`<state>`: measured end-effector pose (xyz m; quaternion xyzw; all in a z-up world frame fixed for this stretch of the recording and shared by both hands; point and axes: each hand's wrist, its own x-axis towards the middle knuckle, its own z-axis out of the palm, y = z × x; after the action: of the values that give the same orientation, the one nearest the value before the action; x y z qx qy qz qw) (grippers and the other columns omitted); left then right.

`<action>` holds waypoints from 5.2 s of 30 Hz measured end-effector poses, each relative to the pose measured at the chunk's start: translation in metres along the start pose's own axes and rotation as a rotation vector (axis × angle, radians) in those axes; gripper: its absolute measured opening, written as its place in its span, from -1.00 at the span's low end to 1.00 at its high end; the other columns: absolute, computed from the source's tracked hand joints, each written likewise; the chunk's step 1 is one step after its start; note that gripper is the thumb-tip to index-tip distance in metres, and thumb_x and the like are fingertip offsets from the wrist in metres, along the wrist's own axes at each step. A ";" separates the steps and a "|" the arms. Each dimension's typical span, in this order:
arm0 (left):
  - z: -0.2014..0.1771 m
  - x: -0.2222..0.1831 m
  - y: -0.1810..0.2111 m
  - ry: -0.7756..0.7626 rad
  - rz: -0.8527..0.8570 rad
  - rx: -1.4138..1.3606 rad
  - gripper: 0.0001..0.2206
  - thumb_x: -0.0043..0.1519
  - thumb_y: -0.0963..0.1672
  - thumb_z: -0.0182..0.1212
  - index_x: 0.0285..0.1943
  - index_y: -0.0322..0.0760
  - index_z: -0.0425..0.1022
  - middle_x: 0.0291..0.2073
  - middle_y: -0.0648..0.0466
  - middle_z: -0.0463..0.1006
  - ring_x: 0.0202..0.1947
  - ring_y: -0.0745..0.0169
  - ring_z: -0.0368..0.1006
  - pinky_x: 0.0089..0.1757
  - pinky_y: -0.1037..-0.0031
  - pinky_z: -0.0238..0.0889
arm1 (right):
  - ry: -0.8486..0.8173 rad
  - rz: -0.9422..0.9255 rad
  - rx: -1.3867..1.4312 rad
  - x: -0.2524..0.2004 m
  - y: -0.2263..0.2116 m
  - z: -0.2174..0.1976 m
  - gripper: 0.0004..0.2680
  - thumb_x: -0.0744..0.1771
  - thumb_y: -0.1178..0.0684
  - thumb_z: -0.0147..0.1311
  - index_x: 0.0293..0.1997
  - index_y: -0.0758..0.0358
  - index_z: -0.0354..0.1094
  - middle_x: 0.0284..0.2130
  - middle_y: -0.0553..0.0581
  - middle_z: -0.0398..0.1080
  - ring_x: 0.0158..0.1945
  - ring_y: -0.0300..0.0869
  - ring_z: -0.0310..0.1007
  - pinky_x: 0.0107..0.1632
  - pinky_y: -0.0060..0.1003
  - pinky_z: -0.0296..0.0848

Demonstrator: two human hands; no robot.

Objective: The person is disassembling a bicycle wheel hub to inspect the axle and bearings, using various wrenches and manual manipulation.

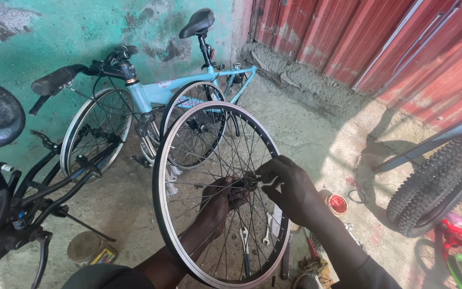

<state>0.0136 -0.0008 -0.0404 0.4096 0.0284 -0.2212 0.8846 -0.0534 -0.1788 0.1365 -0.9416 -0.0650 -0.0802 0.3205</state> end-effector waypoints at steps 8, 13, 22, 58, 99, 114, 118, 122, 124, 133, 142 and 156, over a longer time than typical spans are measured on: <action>0.021 -0.019 0.018 -0.007 0.020 0.108 -0.75 0.32 -0.05 0.19 -0.09 -0.36 0.53 -0.40 -0.03 0.62 -0.40 0.22 0.55 -0.29 0.42 0.45 | -0.006 0.260 -0.146 -0.002 0.002 0.012 -0.66 0.31 -0.29 0.14 -0.38 0.22 0.44 -0.69 0.09 0.44 -0.66 -0.13 0.43 -0.51 -0.23 0.41; -0.005 0.006 -0.005 -0.062 0.029 -0.007 -0.78 0.31 -0.08 0.23 -0.08 -0.38 0.48 -0.34 -0.12 0.65 -0.36 0.12 0.62 -0.30 0.41 0.53 | 0.016 -0.021 0.017 -0.003 -0.002 0.003 -0.79 0.20 0.25 0.25 -0.15 0.19 0.40 -0.25 0.05 0.46 -0.32 -0.19 0.51 -0.28 -0.27 0.55; -0.002 0.014 -0.016 0.170 -0.073 0.075 -0.68 0.38 -0.02 0.13 0.08 -0.38 0.52 -0.06 -0.33 0.66 -0.11 -0.26 0.64 -0.05 -0.02 0.56 | 0.043 0.207 -0.033 -0.004 0.012 0.013 -0.79 0.29 -0.14 0.21 -0.18 0.15 0.50 -0.48 0.20 0.50 -0.35 0.16 0.62 -0.28 0.00 0.56; 0.054 -0.016 0.014 0.161 -0.003 0.213 -0.69 0.43 -0.02 0.05 0.11 -0.37 0.49 -0.09 -0.27 0.67 -0.07 -0.20 0.64 -0.06 0.09 0.56 | 0.027 0.170 0.883 -0.005 0.038 -0.027 -0.77 0.31 0.36 0.14 0.08 0.44 0.41 -0.33 0.26 0.50 -0.30 -0.13 0.59 -0.22 -0.40 0.57; -0.146 0.042 -0.084 0.385 -0.225 0.480 -0.68 0.37 -0.14 0.04 0.15 -0.60 0.45 -0.11 -0.23 0.60 -0.18 0.01 0.56 -0.08 0.30 0.51 | -0.214 1.119 -0.036 -0.125 0.449 0.274 -0.64 0.36 -0.17 -0.11 -0.49 0.25 0.53 -0.72 0.07 0.44 -0.51 -0.07 0.50 -0.22 -0.23 0.47; -0.144 0.031 -0.085 0.390 -0.151 0.541 -0.61 0.32 -0.06 0.10 0.09 -0.58 0.48 -0.20 -0.19 0.62 -0.24 0.08 0.60 -0.16 0.40 0.53 | -0.245 1.074 0.213 -0.087 0.357 0.333 -0.77 0.35 -0.08 0.07 -0.37 0.26 0.50 -0.57 0.09 0.51 -0.52 -0.15 0.49 -0.32 -0.23 0.47; -0.139 0.032 -0.082 0.358 -0.153 0.570 -0.61 0.33 -0.04 0.09 0.11 -0.54 0.47 -0.25 -0.14 0.62 -0.28 0.13 0.59 -0.19 0.41 0.54 | -0.298 1.035 0.291 -0.073 0.325 0.316 -0.77 0.36 -0.05 0.02 -0.32 0.30 0.52 -0.59 0.10 0.51 -0.53 -0.18 0.46 -0.33 -0.28 0.45; -0.174 0.036 -0.112 0.270 0.023 0.391 -0.79 0.33 -0.14 0.19 -0.05 -0.51 0.51 -0.29 -0.06 0.61 -0.33 0.24 0.52 -0.25 0.47 0.45 | -0.115 0.769 0.395 -0.072 0.296 0.306 -0.80 0.34 -0.07 0.07 -0.33 0.27 0.44 -0.61 0.06 0.43 -0.57 -0.19 0.31 -0.40 -0.26 0.31; -0.177 0.038 -0.117 0.270 0.017 0.360 -0.77 0.31 -0.13 0.22 -0.05 -0.51 0.49 -0.27 -0.06 0.58 -0.31 0.23 0.51 -0.23 0.47 0.45 | -0.151 0.703 0.705 -0.062 0.269 0.293 -0.81 0.36 -0.04 0.05 -0.28 0.31 0.41 -0.56 0.10 0.42 -0.52 -0.18 0.37 -0.38 -0.27 0.38; -0.117 0.042 -0.080 0.265 0.031 1.023 -0.77 0.30 -0.07 0.19 0.06 -0.24 0.52 -0.29 -0.03 0.67 -0.23 0.09 0.60 -0.18 0.29 0.45 | -0.206 0.635 1.414 -0.036 0.215 0.282 -0.57 0.42 -0.24 -0.28 0.13 0.40 0.29 -0.24 0.31 0.43 -0.17 -0.01 0.50 -0.18 -0.17 0.49; -0.094 0.077 -0.093 -0.214 0.562 1.673 -0.61 0.29 -0.11 0.16 0.30 -0.33 0.39 0.08 -0.36 0.52 0.05 -0.36 0.51 -0.04 0.02 0.45 | 0.047 0.937 1.843 -0.045 0.236 0.295 -0.76 0.45 -0.04 -0.19 -0.02 0.33 0.35 -0.19 0.38 0.52 -0.19 0.16 0.56 -0.15 -0.11 0.52; -0.106 0.081 -0.122 -0.379 0.669 1.743 -0.56 0.30 -0.09 0.05 0.37 -0.33 0.34 0.14 -0.36 0.46 0.11 -0.34 0.45 -0.01 0.04 0.42 | -0.175 1.288 1.900 -0.071 0.264 0.306 -0.85 0.44 0.05 -0.18 -0.14 0.29 0.28 -0.44 0.14 0.29 -0.38 -0.14 0.43 -0.42 -0.52 0.42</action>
<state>0.0495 -0.0213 -0.2160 0.8692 -0.4090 0.0376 0.2753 -0.0434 -0.2035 -0.2725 -0.1811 0.3720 0.2455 0.8767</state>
